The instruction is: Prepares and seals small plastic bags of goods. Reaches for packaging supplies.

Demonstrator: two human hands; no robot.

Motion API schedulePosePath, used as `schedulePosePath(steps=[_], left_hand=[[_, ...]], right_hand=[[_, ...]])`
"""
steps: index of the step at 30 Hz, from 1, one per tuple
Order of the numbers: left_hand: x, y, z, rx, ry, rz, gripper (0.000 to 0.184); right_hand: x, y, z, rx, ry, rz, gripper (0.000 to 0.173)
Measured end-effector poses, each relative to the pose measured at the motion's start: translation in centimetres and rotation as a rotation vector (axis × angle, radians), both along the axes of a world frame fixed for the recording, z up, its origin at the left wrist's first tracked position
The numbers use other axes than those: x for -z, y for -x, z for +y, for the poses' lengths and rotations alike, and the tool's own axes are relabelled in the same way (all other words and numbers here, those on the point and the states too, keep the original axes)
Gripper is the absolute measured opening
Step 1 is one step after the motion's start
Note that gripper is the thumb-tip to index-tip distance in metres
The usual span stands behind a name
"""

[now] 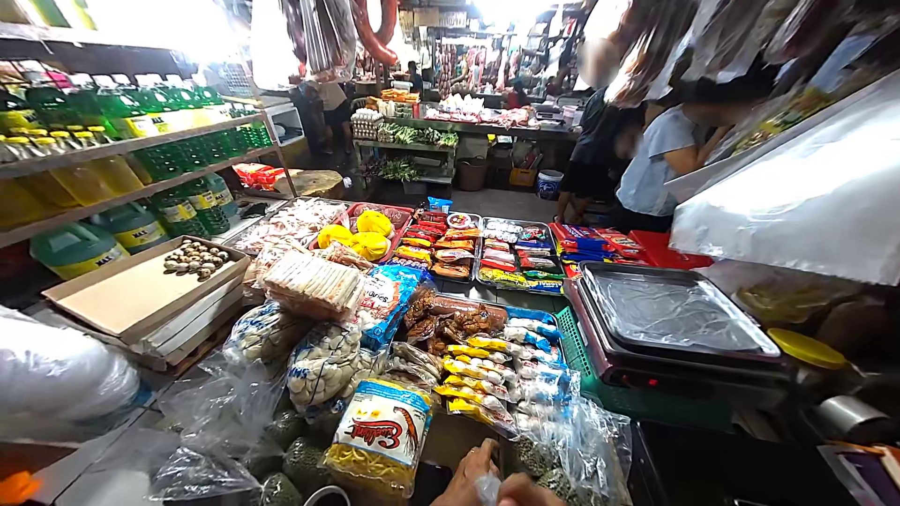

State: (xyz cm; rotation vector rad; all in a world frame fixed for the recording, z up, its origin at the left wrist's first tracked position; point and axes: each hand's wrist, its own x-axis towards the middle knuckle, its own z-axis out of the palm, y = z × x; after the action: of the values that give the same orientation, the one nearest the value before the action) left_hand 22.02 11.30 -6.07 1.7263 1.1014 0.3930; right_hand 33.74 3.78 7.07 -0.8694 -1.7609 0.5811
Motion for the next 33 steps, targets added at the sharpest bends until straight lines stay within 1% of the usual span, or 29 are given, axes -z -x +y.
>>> schedulePosePath(steps=[2,3,4,5,6,7,8,9,10,11,12,13,15,16,17,18,20,21,22,23,24,26,29,33], left_hand=[[-0.1,0.2,-0.3,0.030,-0.057,-0.015,0.050],[-0.3,0.2,-0.3,0.045,-0.051,-0.003,0.051],[-0.6,0.2,-0.3,0.060,-0.037,0.012,0.053],[-0.7,0.3,-0.2,0.067,-0.032,0.021,0.054],[-0.6,0.4,-0.1,0.076,-0.043,0.022,0.054],[-0.4,0.5,-0.2,0.085,-0.067,0.010,0.054],[-0.3,0.5,-0.4,0.093,-0.099,-0.010,0.053],[-0.1,0.5,-0.4,0.102,-0.122,-0.029,0.051],[0.1,0.4,-0.4,0.108,-0.128,-0.041,0.048],[0.1,0.3,-0.4,0.115,-0.105,-0.039,0.047],[0.1,0.2,-0.4,0.114,-0.090,-0.045,0.044],[0.1,0.2,-0.4,0.115,-0.091,-0.047,0.042],[0.5,0.2,-0.5,0.110,-0.143,-0.092,0.042],[0.6,0.3,-0.7,0.094,-0.163,-0.118,0.047],[0.7,0.4,-1.1,0.055,-0.189,-0.133,0.052],[0.9,0.5,-1.5,-0.010,-0.214,-0.130,0.052],[1.9,0.2,-2.8,-0.222,-0.304,-0.138,0.048],[2.5,-0.2,-3.4,-0.321,-0.347,-0.156,0.043],[2.8,-0.5,-3.8,-0.387,-0.368,-0.175,0.037],[2.7,-0.6,-4.0,-0.405,-0.367,-0.183,0.032],[2.6,-0.7,-3.9,-0.381,-0.365,-0.195,0.030],[2.5,-0.6,-3.8,-0.272,-0.395,-0.237,0.025],[2.9,-0.6,-3.3,-0.125,-0.523,-0.231,0.018],[2.2,0.1,-2.6,0.027,-0.522,-0.184,0.019]], right_hand=[[-0.1,-1.2,0.3,0.278,0.058,-0.036,0.029],[0.5,-2.0,0.9,0.416,0.117,-0.083,0.025],[1.3,-3.2,1.5,0.498,0.215,-0.162,0.029],[2.4,-4.5,2.0,0.500,0.337,-0.264,0.039],[3.3,-5.7,2.3,0.423,0.465,-0.366,0.051],[4.0,-6.5,2.4,0.292,0.586,-0.443,0.064],[4.6,-6.5,2.2,0.159,0.649,-0.463,0.073],[5.1,-5.8,1.8,0.044,0.659,-0.431,0.072],[5.7,-4.9,1.3,-0.062,0.627,-0.391,0.063],[6.5,-3.8,0.9,-0.125,0.564,-0.358,0.050],[6.8,-2.7,0.5,-0.141,0.509,-0.351,0.035],[7.0,-1.9,0.4,-0.129,0.458,-0.366,0.028],[6.6,-1.3,0.4,-0.056,0.424,-0.364,0.034],[6.2,-1.2,0.4,-0.009,0.416,-0.338,0.036],[6.1,-1.2,0.5,0.035,0.411,-0.299,0.040],[6.1,-1.1,0.5,0.071,0.408,-0.250,0.043],[5.8,-0.7,0.3,0.146,0.405,-0.163,0.043],[5.4,-0.5,0.1,0.185,0.410,-0.132,0.041],[5.0,-0.4,0.0,0.220,0.425,-0.107,0.038],[4.8,-0.3,-0.1,0.258,0.441,-0.086,0.037],[4.8,-0.3,-0.1,0.293,0.457,-0.071,0.038],[4.9,-0.3,-0.3,0.326,0.468,-0.056,0.040],[5.1,-0.2,-0.8,0.316,0.437,-0.038,0.042],[4.4,-0.2,-1.0,0.304,0.352,-0.127,0.051]])
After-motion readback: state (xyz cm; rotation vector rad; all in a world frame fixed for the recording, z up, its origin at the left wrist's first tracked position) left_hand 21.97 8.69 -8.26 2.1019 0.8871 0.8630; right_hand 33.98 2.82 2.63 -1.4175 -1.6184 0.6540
